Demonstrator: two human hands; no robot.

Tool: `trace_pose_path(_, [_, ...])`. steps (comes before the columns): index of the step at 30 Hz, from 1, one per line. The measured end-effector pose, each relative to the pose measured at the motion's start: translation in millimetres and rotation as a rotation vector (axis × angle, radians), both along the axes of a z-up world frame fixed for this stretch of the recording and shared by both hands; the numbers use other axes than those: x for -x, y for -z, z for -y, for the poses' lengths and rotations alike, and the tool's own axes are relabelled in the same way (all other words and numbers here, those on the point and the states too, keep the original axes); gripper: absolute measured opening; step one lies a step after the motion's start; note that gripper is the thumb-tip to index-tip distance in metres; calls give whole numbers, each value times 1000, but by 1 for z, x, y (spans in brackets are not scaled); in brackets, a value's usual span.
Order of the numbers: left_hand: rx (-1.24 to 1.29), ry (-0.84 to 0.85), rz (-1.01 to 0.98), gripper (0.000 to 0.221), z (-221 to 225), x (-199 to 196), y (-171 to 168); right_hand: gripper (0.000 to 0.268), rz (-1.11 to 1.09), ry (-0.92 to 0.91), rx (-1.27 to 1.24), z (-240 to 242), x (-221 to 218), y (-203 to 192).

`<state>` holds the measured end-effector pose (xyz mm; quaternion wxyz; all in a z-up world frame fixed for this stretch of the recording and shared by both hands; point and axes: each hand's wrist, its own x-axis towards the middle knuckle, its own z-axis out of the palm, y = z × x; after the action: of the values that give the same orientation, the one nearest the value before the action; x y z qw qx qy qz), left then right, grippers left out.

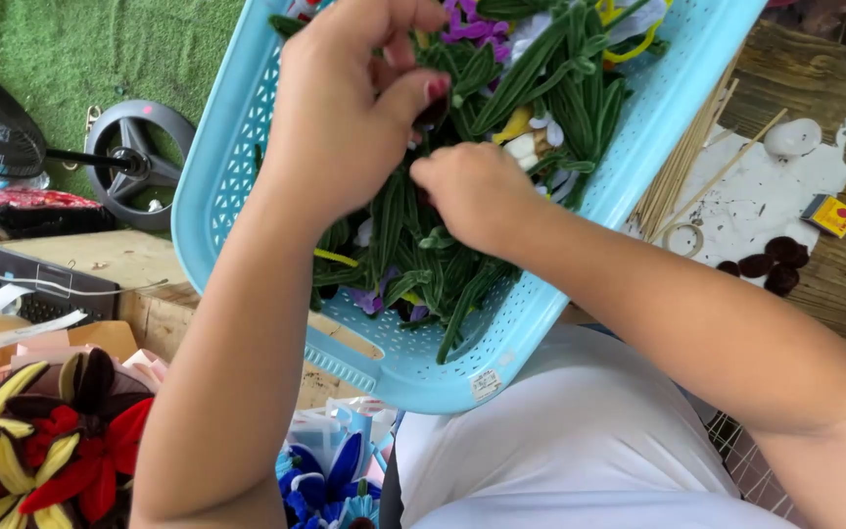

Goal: Sorting through a basket of artificial flower components including leaves and petals.

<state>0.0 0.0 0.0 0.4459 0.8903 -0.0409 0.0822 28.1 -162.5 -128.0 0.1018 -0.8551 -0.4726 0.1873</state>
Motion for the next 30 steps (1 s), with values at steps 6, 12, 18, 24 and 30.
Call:
trace_pose_path(6, [162,-76,-74,31,7,70,-22,26,-501,551,-260,23,-7,-88])
trace_pose_path(12, [136,-1,44,33,23,77,-42,47,-2041,946,-714,54,3,-66])
trace_pose_path(18, [-652,-249,-868,35,-43,90,-12,27,-1842,859,-896,166,15,-81])
trace_pose_path(24, [-86,-393,-916,60,-30,109,70,18,-1018,1175,-863,333,16,18])
trace_pose_path(30, [79,-188,-955,58,3,76,4,17,-753,1744,-542,497,37,177])
